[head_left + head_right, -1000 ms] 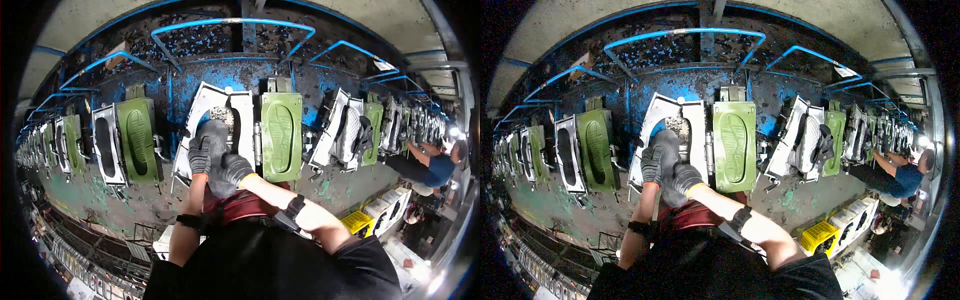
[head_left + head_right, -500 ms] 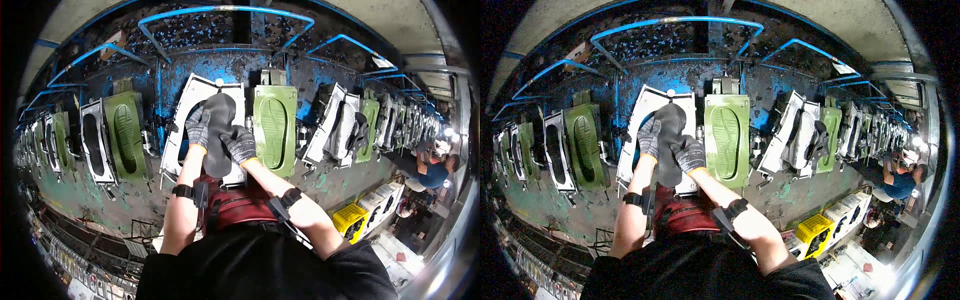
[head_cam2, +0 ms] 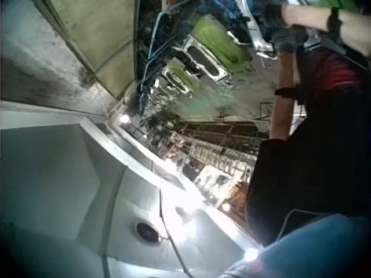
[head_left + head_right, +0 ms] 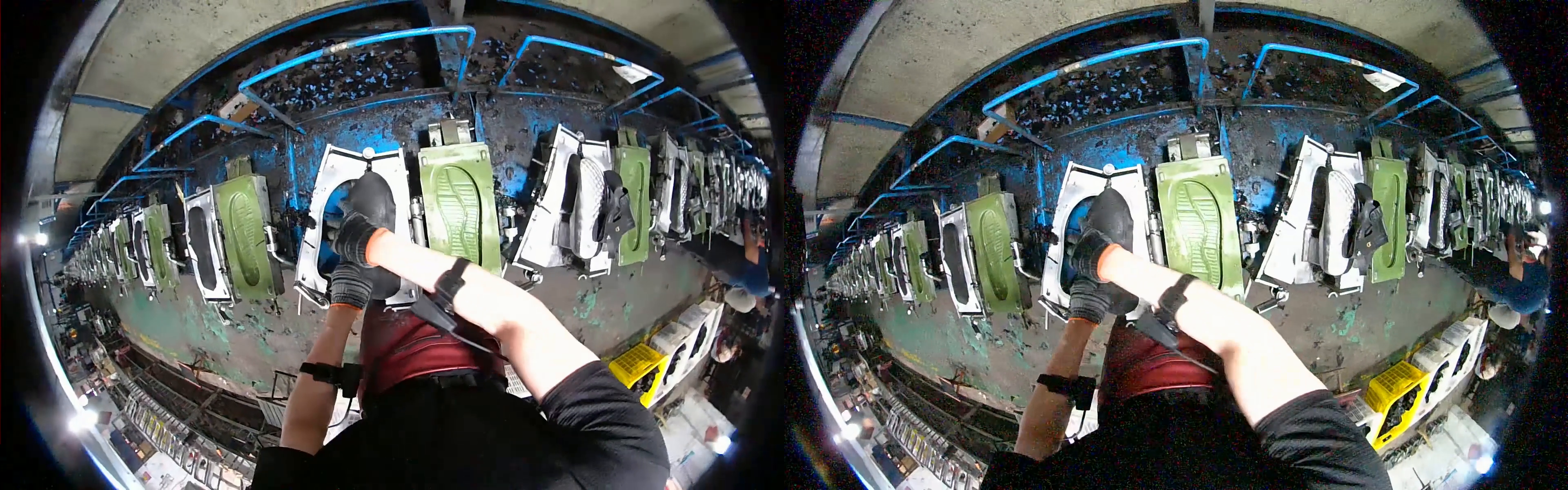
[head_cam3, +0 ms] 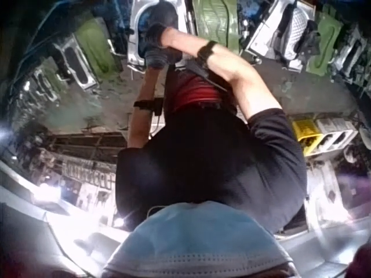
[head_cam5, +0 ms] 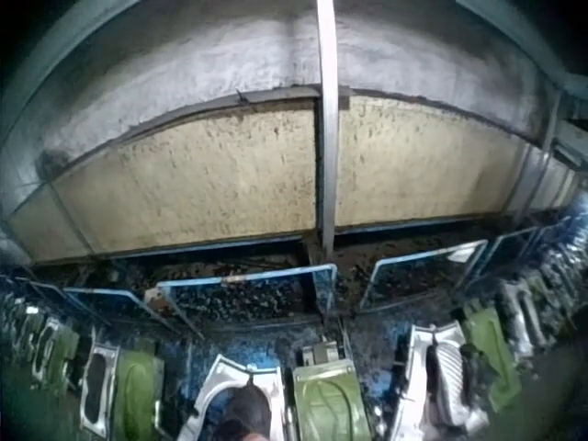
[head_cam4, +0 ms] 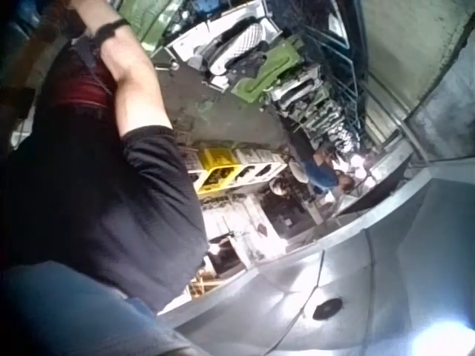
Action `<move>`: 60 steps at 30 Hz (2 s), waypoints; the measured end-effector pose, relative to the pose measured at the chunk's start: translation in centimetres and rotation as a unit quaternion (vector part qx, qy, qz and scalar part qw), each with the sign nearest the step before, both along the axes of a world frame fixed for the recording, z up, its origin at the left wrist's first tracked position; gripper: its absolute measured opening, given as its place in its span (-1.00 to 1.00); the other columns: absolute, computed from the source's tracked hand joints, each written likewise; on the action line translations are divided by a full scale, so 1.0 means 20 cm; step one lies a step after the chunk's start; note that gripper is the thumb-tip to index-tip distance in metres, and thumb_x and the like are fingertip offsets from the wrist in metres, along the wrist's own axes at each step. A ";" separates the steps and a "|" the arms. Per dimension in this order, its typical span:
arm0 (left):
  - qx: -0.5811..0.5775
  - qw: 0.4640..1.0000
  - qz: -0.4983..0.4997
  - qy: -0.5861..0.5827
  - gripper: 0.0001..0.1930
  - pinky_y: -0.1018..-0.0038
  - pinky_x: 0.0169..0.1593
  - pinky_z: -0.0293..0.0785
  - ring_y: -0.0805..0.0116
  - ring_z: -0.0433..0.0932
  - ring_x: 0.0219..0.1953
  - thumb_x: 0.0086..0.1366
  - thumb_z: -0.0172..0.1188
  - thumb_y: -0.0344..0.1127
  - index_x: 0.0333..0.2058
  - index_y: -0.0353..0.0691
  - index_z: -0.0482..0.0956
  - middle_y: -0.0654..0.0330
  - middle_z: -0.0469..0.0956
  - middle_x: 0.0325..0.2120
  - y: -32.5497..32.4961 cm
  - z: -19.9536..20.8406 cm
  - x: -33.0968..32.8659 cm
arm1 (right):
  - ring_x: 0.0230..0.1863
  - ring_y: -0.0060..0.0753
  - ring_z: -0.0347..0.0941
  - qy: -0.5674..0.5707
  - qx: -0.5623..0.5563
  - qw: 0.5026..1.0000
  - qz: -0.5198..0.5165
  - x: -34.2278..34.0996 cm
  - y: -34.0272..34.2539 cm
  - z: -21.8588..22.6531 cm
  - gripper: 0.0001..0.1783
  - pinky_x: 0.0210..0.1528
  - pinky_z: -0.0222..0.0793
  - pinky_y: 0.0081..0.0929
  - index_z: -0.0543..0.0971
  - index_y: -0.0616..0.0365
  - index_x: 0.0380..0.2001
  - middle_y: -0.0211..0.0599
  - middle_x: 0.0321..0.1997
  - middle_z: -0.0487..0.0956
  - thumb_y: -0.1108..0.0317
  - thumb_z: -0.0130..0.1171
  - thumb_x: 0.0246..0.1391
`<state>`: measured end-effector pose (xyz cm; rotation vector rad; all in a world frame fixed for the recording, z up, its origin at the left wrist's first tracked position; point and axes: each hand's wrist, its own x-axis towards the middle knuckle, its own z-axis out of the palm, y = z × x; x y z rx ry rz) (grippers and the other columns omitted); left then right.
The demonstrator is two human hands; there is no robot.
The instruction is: Placing shoe outsoles into molds on a rotating assembly line.
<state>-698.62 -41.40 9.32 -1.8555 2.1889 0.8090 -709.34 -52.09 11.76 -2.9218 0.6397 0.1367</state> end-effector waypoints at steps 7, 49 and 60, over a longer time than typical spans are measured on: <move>-0.056 0.988 0.112 -0.087 0.29 0.07 0.49 0.08 -0.25 0.15 0.42 -0.12 0.48 0.15 0.49 -0.23 -0.05 -0.26 0.14 0.40 0.27 0.09 0.89 | 0.23 0.03 0.46 0.077 0.004 0.995 -0.061 0.15 0.02 0.32 -0.69 0.08 0.33 0.31 0.77 -0.20 -0.11 -0.29 0.22 0.59 0.18 0.15 0.13; -0.228 0.964 -0.129 -0.053 0.12 -0.20 0.51 -0.28 -0.30 -0.11 0.51 0.17 0.17 0.37 0.48 -0.35 0.05 -0.20 0.01 0.48 -0.33 0.14 -0.19 | 0.45 0.35 0.10 -0.155 0.218 0.878 -0.397 -0.02 1.23 -0.01 0.12 0.43 0.01 0.27 0.32 0.39 0.32 0.25 0.43 0.22 -0.15 0.41 -0.20; -0.136 0.983 -0.073 0.095 -0.15 -0.06 0.44 0.07 -0.17 0.30 0.33 0.27 0.11 0.40 0.24 -0.25 0.47 -0.03 0.43 0.26 -0.53 0.19 -0.10 | -0.05 0.08 0.66 0.095 0.345 0.899 -0.252 -0.16 1.16 -0.10 -0.45 -0.04 0.56 -0.01 0.57 0.03 0.14 0.03 -0.07 0.70 0.23 0.21 0.02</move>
